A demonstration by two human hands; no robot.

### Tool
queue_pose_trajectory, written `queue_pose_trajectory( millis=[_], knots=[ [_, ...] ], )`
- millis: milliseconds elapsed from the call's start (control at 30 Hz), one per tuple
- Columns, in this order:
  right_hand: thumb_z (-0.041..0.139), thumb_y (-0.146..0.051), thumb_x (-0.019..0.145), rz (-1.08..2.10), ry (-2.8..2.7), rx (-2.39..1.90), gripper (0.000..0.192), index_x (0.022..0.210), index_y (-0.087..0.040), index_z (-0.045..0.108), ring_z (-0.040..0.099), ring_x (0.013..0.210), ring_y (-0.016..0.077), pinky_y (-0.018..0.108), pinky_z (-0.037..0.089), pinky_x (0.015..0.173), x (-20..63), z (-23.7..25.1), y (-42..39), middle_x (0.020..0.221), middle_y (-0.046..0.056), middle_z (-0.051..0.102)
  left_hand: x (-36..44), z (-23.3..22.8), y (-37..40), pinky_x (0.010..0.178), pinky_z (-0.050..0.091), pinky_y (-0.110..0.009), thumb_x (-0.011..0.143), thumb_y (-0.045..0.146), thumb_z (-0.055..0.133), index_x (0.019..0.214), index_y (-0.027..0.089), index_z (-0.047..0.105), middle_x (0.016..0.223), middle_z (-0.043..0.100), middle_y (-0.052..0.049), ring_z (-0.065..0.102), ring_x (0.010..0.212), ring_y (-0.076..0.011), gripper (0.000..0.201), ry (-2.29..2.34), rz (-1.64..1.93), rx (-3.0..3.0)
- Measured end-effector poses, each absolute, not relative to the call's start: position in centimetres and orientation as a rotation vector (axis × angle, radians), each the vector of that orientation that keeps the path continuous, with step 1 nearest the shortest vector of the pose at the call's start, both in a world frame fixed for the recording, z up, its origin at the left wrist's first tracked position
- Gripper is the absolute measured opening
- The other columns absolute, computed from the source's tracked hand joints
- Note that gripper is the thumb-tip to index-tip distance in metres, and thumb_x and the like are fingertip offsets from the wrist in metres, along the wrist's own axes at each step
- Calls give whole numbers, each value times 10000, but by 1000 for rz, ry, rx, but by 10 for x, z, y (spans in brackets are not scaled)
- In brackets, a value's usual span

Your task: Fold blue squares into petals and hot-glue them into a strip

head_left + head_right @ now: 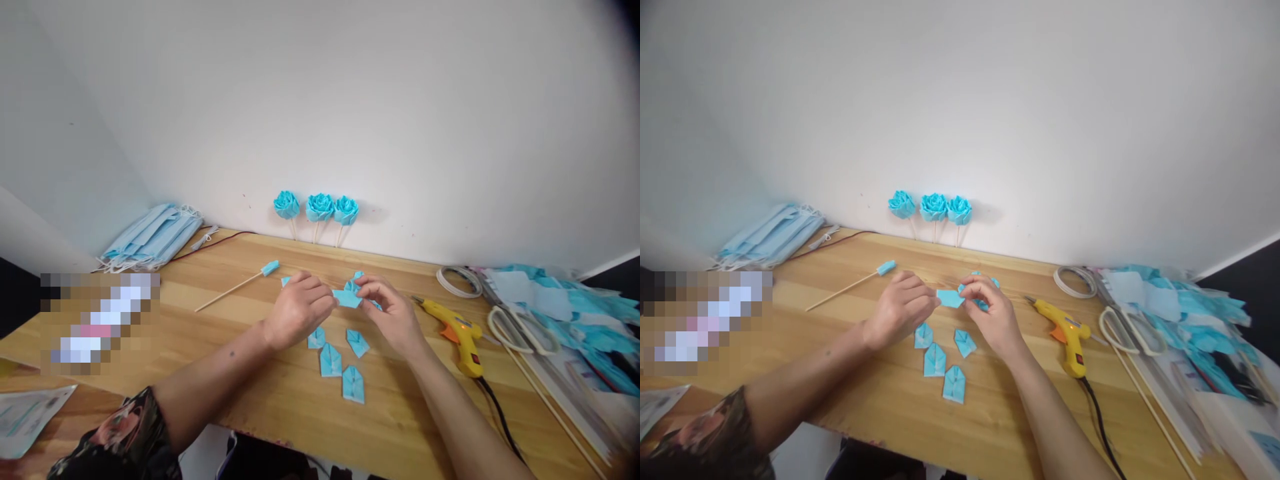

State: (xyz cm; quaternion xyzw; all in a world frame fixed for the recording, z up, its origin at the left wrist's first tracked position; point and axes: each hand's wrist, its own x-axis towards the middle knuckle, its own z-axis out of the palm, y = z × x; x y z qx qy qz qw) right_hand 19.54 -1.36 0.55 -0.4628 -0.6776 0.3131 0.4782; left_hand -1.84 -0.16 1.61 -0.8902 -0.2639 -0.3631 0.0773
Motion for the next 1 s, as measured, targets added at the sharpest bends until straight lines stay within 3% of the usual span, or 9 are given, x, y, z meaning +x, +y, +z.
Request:
queue_pose_trajectory(
  millis=[267,533,700,833,1000],
  knots=[
    [627,-293,779,931,-1501,-1113,77,787,-229,585,619,982,205,356,481,875,200,4,-12,997,49,670,-18,14,4,691,356,-297,925,221,477,928,186,664,790,699,-39,587,733,-141,191,-937,-1253,-2696],
    [648,-356,753,877,-1330,-1239,145,811,-233,597,617,788,180,296,494,686,209,14,-10,854,30,659,-34,15,17,747,436,-289,889,223,493,975,187,686,853,708,-54,599,720,-141,214,-1421,-1554,-2569],
    [607,-372,747,850,-1361,-1361,171,815,-216,610,595,680,166,284,474,618,219,9,-2,740,18,638,-36,15,21,697,449,-238,864,220,490,977,181,691,774,687,-21,568,657,-115,234,-1618,-1636,-2542],
    [556,-312,761,563,-1619,-1568,170,848,-229,676,615,742,205,351,483,698,229,-3,5,833,48,696,-35,12,23,686,445,-227,859,222,483,991,171,691,755,673,-15,557,647,-111,252,-1649,-1617,-2555],
    [479,-266,819,158,-1693,-1528,308,1036,-231,694,611,904,231,395,484,811,238,-2,7,1068,89,668,-35,11,23,683,443,-222,849,217,478,987,178,690,778,686,-17,559,655,-108,257,-1698,-1573,-2565]
  ],
)
